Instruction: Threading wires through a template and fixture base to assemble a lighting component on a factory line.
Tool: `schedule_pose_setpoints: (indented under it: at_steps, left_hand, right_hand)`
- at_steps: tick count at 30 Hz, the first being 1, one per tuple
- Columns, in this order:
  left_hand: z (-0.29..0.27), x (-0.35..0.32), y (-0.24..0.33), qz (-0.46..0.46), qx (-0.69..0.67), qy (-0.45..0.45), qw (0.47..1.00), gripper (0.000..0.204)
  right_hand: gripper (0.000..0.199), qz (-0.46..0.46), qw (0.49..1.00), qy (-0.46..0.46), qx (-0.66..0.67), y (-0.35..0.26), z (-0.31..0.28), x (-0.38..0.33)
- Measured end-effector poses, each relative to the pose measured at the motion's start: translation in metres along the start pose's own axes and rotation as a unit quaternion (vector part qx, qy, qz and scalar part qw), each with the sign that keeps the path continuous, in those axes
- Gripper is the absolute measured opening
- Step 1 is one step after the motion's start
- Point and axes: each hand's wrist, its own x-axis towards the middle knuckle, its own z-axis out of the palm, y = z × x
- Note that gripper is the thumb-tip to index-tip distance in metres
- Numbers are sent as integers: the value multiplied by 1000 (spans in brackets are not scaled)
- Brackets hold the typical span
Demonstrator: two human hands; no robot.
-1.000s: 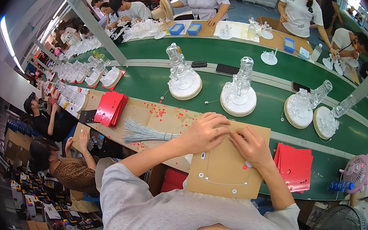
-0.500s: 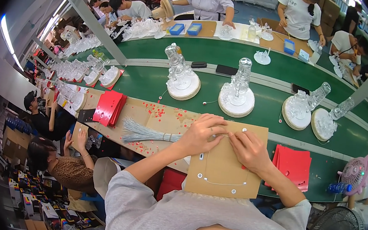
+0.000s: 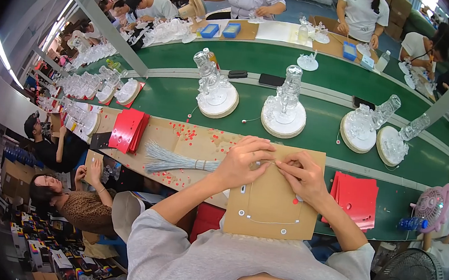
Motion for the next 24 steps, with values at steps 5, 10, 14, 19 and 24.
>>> schedule_pose_setpoints:
  at_steps: [5,10,14,19,24]
  left_hand:
    - [1,-2,-1,0,-6,3,1000,21]
    - [-1,-1,-1,8,-4,2,1000,22]
    - [-2,0,1,3,-5,2,1000,22]
    - [-2,1,5,6,1,-1,1000,23]
    - [-2,1,9,-1,-1,-2,1000,23]
  right_hand:
    - [31,16,1000,-14,10,-1,-1,-1]
    - [32,-6,1000,-15,-4,-5,-2,3]
    - [31,-15,1000,-25,-10,-5,-5,4]
    - [33,-49,998,-33,-23,-6,-9,5]
    - [33,-44,998,-33,-33,-10,-12,1]
